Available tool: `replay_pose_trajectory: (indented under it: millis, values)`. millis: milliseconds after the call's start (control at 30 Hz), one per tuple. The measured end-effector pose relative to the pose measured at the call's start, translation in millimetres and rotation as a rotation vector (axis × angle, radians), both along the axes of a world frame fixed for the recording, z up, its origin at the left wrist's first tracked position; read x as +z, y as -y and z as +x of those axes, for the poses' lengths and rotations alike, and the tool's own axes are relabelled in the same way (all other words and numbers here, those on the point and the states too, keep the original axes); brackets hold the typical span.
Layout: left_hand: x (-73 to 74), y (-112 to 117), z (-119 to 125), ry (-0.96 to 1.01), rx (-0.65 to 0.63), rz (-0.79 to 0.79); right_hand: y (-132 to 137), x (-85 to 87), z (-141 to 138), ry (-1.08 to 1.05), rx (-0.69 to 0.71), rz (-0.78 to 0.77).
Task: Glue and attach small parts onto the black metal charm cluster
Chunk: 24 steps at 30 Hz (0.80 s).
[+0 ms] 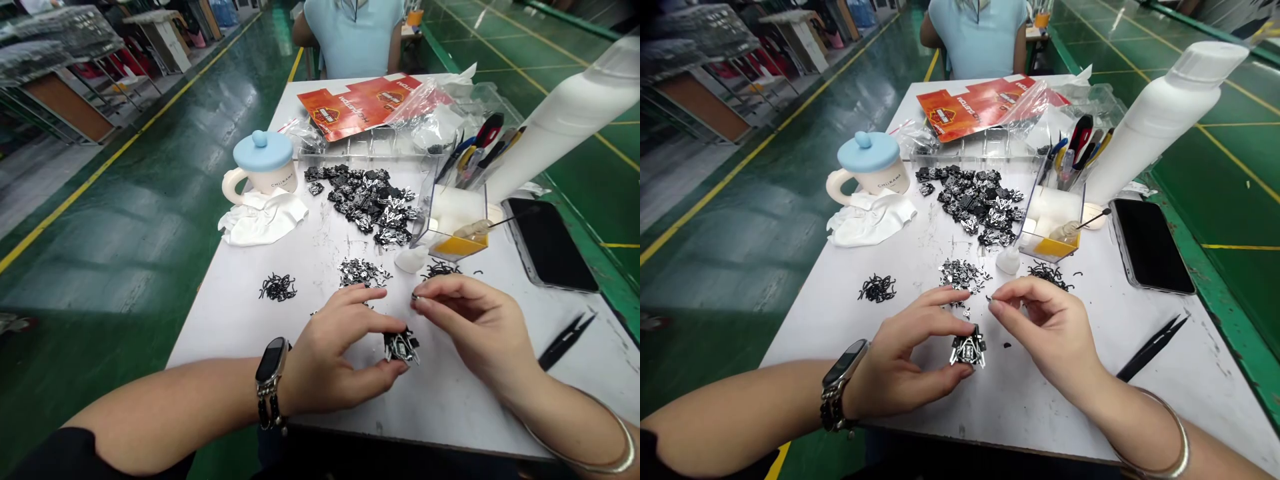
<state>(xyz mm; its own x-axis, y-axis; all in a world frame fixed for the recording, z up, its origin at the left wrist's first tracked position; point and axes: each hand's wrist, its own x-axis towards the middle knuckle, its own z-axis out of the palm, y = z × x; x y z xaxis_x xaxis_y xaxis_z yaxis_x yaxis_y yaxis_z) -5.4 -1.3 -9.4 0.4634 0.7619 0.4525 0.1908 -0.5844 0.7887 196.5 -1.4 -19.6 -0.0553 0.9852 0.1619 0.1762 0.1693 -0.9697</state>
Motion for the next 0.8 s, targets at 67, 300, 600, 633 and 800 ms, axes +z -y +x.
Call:
replay_pose_trajectory:
  millis: [67,300,600,633,800]
  values:
    - [1.8,0,-1,0.002,-0.014,-0.013,2,-0.9,-2,-0.226,0.095,-0.204]
    - [3.4,0,-1,0.104,-0.146,-0.039,7,-4.5,-12,-0.461,0.276,-0.406]
    - [5.1,-3,-3,0.180,-0.282,-0.271,9,1.6,5,0.451,0.239,0.555]
    - [5.1,-3,-3,0.185,-0.291,-0.288,6,3.0,8,0.525,0.296,0.624]
    - [3.2,-3,-3,0.186,-0.279,-0.324,-2,8.6,22,0.738,0.431,0.777]
